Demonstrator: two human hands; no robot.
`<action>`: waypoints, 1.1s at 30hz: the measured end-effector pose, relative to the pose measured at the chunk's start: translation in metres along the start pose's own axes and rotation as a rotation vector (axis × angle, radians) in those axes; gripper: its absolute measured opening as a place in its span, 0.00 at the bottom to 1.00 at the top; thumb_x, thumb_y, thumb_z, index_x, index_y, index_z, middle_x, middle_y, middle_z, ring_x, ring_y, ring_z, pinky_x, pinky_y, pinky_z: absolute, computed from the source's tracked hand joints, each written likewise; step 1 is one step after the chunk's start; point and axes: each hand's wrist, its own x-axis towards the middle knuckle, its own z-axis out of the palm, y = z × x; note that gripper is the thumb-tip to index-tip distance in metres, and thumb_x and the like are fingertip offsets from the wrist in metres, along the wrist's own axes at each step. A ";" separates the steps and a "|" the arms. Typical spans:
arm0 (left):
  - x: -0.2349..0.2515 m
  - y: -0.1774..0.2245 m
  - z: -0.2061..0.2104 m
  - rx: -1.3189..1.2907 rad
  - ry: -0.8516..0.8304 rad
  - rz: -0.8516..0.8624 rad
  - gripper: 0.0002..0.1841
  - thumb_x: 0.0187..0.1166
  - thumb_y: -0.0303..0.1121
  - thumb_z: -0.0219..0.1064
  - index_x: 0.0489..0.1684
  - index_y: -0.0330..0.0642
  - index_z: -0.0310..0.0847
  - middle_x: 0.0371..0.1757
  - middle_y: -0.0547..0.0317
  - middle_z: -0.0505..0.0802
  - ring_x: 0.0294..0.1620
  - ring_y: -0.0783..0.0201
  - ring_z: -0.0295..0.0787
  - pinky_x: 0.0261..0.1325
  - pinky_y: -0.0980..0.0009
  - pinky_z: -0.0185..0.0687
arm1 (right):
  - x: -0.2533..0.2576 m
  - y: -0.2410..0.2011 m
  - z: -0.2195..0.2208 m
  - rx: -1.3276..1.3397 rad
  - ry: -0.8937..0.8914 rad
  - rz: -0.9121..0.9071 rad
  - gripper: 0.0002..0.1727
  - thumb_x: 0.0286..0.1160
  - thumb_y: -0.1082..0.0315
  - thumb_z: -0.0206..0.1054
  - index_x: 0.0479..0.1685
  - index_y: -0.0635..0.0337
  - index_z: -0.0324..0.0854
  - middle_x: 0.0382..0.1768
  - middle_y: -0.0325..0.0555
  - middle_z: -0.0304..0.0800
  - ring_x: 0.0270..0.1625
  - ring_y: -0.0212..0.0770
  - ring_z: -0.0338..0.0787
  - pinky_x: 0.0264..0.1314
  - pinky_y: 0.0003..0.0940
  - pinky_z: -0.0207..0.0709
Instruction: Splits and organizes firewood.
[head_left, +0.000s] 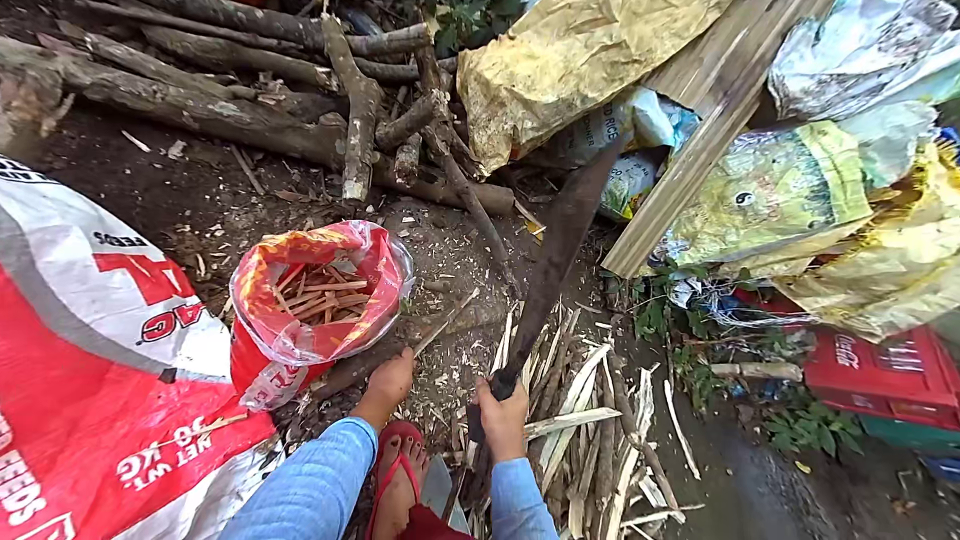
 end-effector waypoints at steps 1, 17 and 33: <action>0.000 0.000 -0.001 0.006 -0.002 0.001 0.25 0.98 0.42 0.42 0.85 0.36 0.60 0.72 0.30 0.83 0.73 0.32 0.83 0.71 0.37 0.79 | 0.000 0.011 0.007 -0.067 -0.006 0.022 0.22 0.66 0.74 0.76 0.57 0.77 0.79 0.32 0.55 0.88 0.31 0.43 0.89 0.42 0.42 0.87; 0.015 -0.024 -0.015 -0.093 -0.057 0.168 0.26 0.98 0.42 0.43 0.79 0.27 0.64 0.68 0.24 0.84 0.73 0.32 0.82 0.77 0.40 0.73 | 0.012 0.090 0.017 0.261 -0.478 0.731 0.09 0.75 0.83 0.61 0.44 0.63 0.69 0.16 0.41 0.72 0.13 0.35 0.76 0.18 0.31 0.79; 0.006 -0.014 -0.015 -0.032 -0.056 0.076 0.26 0.98 0.44 0.44 0.84 0.32 0.59 0.68 0.26 0.84 0.71 0.33 0.85 0.74 0.39 0.77 | 0.019 0.068 0.026 -0.613 -0.393 0.398 0.27 0.73 0.66 0.73 0.71 0.68 0.77 0.59 0.66 0.89 0.64 0.60 0.89 0.70 0.60 0.79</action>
